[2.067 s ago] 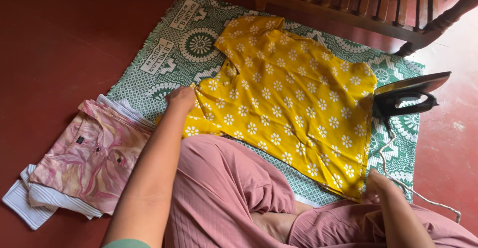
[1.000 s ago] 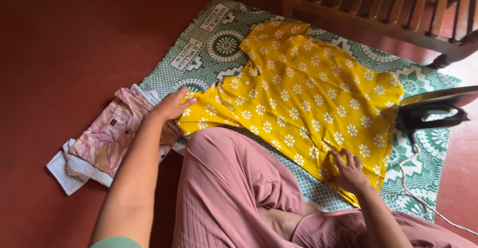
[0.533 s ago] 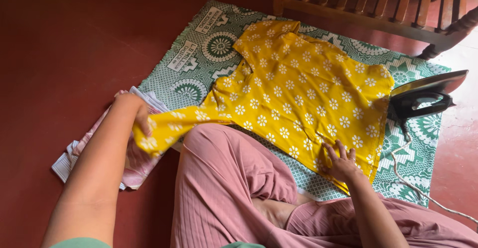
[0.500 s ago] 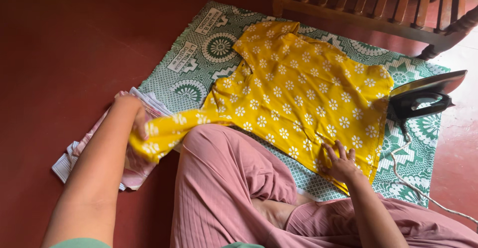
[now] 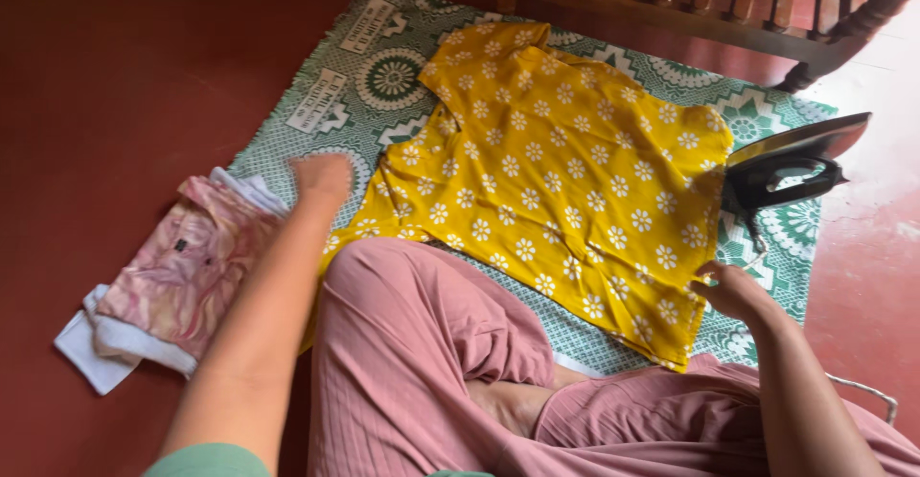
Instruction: The person irons a yellow floral-patterned garment on a green patterned mat. They smooth the fabric with one hand while moving the iron with the other, then flip the garment to iron the other side.
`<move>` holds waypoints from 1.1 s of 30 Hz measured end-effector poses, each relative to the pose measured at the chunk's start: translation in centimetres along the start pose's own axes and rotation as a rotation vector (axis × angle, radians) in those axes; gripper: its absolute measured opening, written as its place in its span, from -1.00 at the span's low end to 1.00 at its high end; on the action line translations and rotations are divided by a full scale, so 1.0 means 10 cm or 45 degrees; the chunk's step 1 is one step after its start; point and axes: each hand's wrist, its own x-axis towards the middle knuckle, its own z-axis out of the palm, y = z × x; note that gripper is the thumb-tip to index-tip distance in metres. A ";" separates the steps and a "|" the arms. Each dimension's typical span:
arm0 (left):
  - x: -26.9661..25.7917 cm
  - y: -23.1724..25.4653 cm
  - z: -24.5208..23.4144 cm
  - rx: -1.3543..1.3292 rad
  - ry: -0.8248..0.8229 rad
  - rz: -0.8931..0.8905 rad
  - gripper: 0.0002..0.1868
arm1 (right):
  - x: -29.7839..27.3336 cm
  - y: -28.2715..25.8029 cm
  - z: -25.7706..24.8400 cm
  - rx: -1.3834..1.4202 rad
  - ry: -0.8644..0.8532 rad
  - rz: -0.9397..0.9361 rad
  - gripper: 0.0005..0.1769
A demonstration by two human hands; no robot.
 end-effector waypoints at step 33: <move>-1.78 3.68 -0.27 -0.597 -0.231 1.721 -0.89 | -0.08 -0.33 0.07 0.193 0.204 0.412 -0.55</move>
